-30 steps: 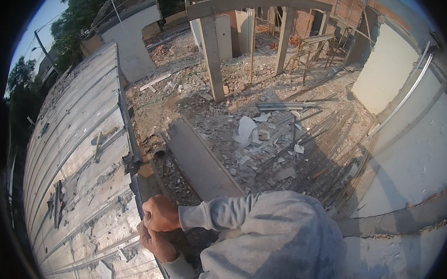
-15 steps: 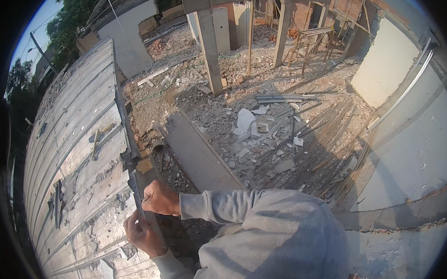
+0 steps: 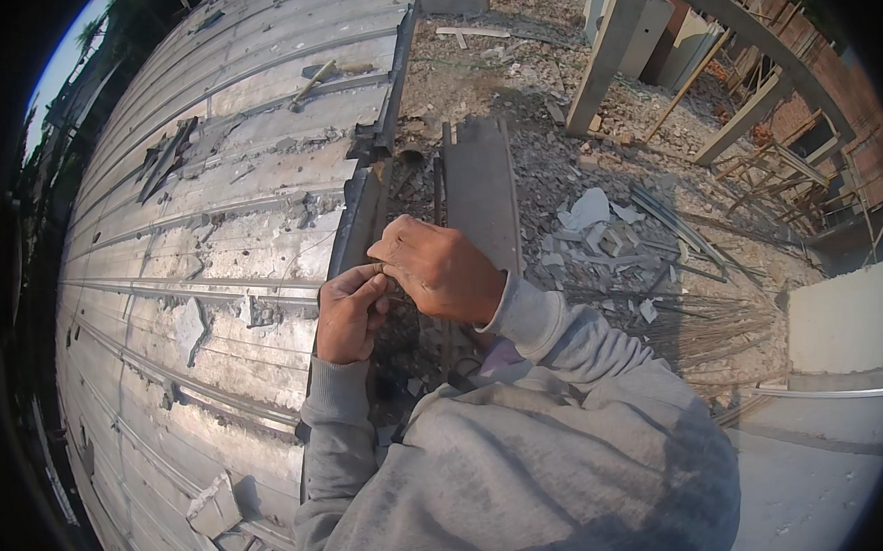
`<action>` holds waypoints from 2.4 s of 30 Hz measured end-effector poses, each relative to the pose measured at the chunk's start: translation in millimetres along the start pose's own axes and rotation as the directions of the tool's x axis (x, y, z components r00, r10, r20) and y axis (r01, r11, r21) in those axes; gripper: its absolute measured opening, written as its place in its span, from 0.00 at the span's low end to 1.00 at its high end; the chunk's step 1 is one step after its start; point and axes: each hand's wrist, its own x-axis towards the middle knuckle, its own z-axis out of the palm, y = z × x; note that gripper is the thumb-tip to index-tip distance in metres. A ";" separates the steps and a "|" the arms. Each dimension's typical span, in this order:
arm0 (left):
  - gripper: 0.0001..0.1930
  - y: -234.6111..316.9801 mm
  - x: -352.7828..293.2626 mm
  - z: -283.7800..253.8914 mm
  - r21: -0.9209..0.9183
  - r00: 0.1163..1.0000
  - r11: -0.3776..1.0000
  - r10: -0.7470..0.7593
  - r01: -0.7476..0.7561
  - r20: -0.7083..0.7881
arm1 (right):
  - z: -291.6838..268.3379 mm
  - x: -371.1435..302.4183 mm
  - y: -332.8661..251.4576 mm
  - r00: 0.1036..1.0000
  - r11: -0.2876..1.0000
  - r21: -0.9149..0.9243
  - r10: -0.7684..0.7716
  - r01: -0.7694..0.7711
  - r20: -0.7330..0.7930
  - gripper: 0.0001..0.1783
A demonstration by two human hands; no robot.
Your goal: The person works on a damaged corrugated metal roof, using a hammer and pry bar to remove broken pieces and adjust the roofing material. They also handle a wire and a long metal strip, positioning them along the roof edge.
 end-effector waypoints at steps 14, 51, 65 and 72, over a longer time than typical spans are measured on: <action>0.29 2.8 -18.4 -14.9 0.369 0.922 0.873 0.375 -0.318 -0.092 | -3.7 7.9 39.7 0.970 0.986 0.168 -0.053 0.013 0.237 0.09; 0.03 -27.0 -43.5 -11.8 0.804 0.800 0.376 0.568 -0.461 0.193 | -4.0 -16.2 70.4 0.892 0.955 -0.291 0.179 -0.056 0.415 0.08; 0.08 -62.4 -68.5 -52.8 0.338 0.989 0.941 0.034 0.017 -0.145 | -15.3 -77.0 92.9 0.704 0.746 0.019 0.637 -0.666 -0.314 0.24; 0.09 -49.3 -68.5 -41.4 0.277 0.999 0.960 -0.033 0.042 -0.039 | -27.0 -34.6 26.4 0.930 0.974 -0.005 -0.217 0.228 0.297 0.14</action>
